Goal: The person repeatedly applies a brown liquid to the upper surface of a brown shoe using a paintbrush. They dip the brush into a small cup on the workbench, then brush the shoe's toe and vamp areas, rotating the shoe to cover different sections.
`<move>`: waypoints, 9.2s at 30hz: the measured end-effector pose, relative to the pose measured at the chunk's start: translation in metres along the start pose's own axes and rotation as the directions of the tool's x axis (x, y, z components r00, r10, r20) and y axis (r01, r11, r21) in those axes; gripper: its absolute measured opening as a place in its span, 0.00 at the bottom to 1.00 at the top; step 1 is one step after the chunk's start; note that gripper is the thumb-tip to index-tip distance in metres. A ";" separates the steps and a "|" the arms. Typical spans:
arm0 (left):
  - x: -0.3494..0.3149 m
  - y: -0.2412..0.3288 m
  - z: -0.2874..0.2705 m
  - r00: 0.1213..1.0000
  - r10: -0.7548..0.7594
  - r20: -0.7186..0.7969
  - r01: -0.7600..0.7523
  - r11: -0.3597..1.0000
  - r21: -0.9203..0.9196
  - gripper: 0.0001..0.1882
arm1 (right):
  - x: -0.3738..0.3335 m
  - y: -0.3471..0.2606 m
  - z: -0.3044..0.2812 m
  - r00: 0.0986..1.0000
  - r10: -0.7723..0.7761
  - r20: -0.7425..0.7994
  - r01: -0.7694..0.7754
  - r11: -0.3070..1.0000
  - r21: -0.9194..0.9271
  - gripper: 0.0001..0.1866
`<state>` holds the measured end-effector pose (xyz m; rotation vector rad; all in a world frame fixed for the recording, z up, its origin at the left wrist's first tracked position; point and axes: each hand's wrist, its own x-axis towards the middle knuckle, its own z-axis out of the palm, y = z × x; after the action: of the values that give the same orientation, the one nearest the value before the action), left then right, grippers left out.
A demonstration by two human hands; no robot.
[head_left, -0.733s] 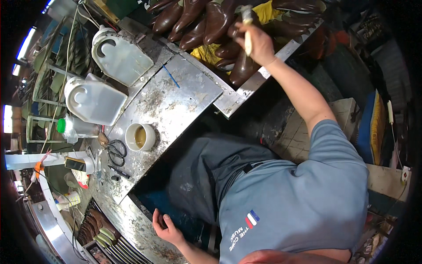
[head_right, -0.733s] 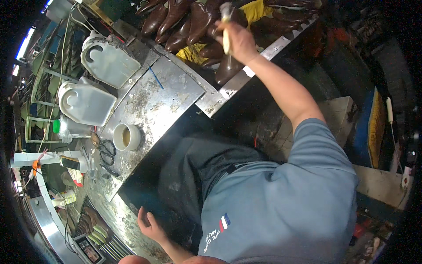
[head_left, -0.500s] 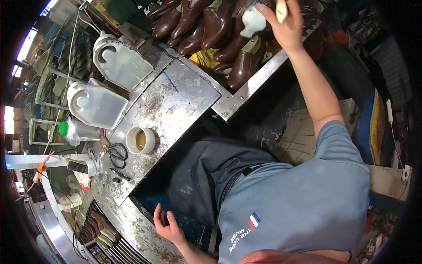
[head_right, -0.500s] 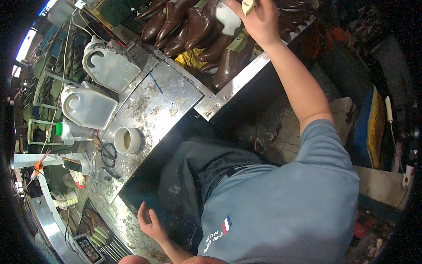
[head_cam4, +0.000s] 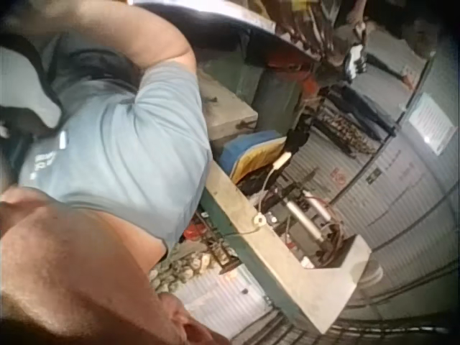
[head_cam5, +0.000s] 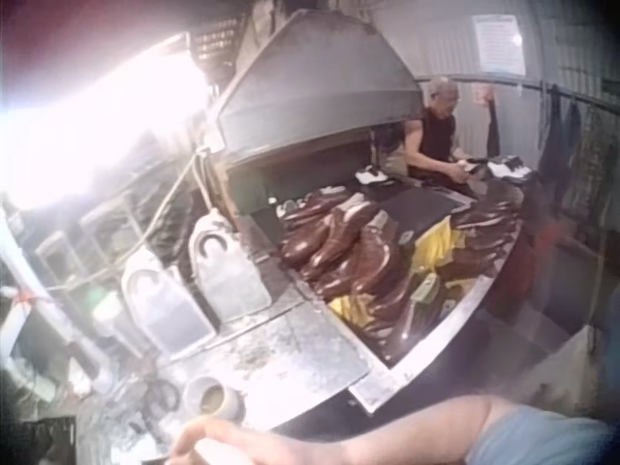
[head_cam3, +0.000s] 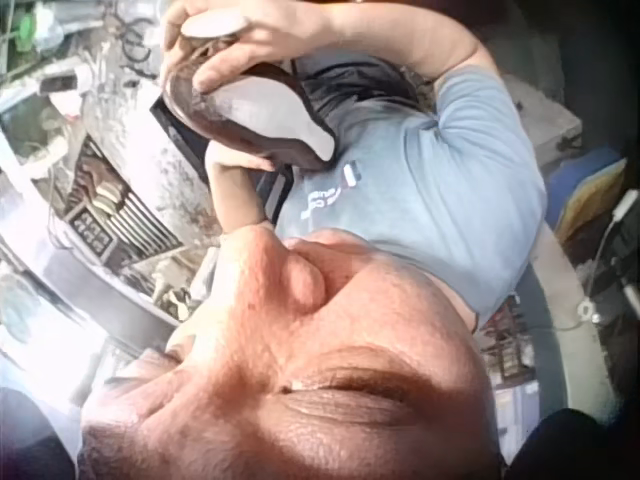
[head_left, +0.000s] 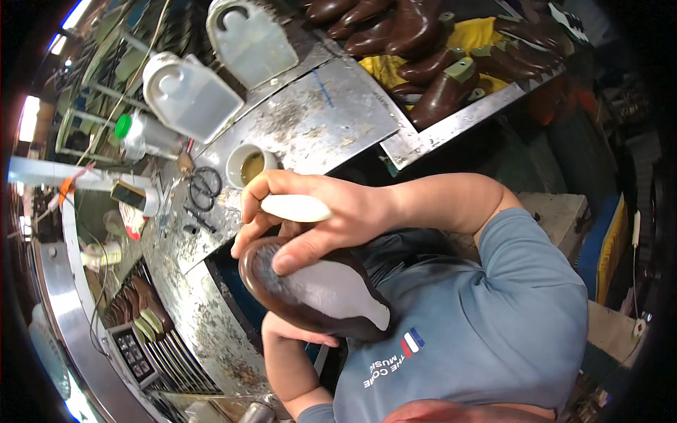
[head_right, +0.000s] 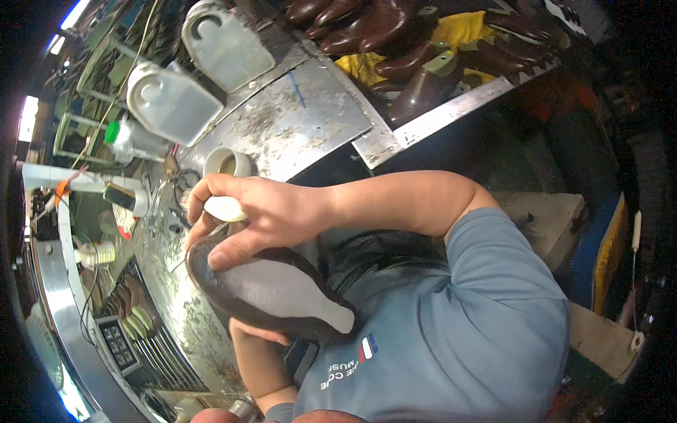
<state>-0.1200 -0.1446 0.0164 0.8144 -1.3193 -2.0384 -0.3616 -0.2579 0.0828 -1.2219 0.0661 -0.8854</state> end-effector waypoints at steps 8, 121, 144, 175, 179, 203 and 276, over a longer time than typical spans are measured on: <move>-0.067 -0.075 0.014 0.884 0.333 -0.329 -0.450 0.797 -0.403 0.58 | 0.065 0.015 -0.062 0.975 -0.104 -0.194 -0.139 0.392 -0.909 0.19; -0.099 0.059 0.057 0.785 -0.070 -0.615 0.027 0.997 -0.079 0.34 | 0.095 -0.009 0.046 0.841 -0.377 0.387 0.539 0.635 -0.553 0.08; -0.104 0.053 0.058 0.722 -0.194 -0.664 -0.181 0.874 -0.451 0.45 | 0.067 0.022 0.043 0.884 -0.153 0.441 0.379 0.789 -0.484 0.05; -0.138 -0.009 0.042 0.617 0.030 -0.786 -0.275 0.945 -0.179 0.36 | 0.098 0.066 -0.101 0.996 -0.080 0.027 0.020 -0.087 -0.996 0.10; -0.141 -0.008 0.037 0.651 0.037 -0.758 -0.322 0.918 -0.232 0.35 | 0.095 0.054 -0.094 0.968 -0.235 0.083 0.090 0.019 -0.996 0.10; -0.109 0.022 0.054 0.483 -0.041 -0.875 -0.217 0.962 -0.165 0.44 | 0.065 0.028 0.038 0.893 -0.017 0.449 0.242 0.861 -0.447 0.05; -0.081 -0.037 0.046 0.714 -0.194 -0.673 -0.555 0.429 -0.713 0.38 | 0.092 0.011 -0.027 0.879 0.093 0.468 0.185 0.838 -0.514 0.15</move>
<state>-0.1066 -0.0458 0.0120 0.6828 0.1970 -1.5877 -0.3069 -0.3349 0.1003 -1.9700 -0.1213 -0.5913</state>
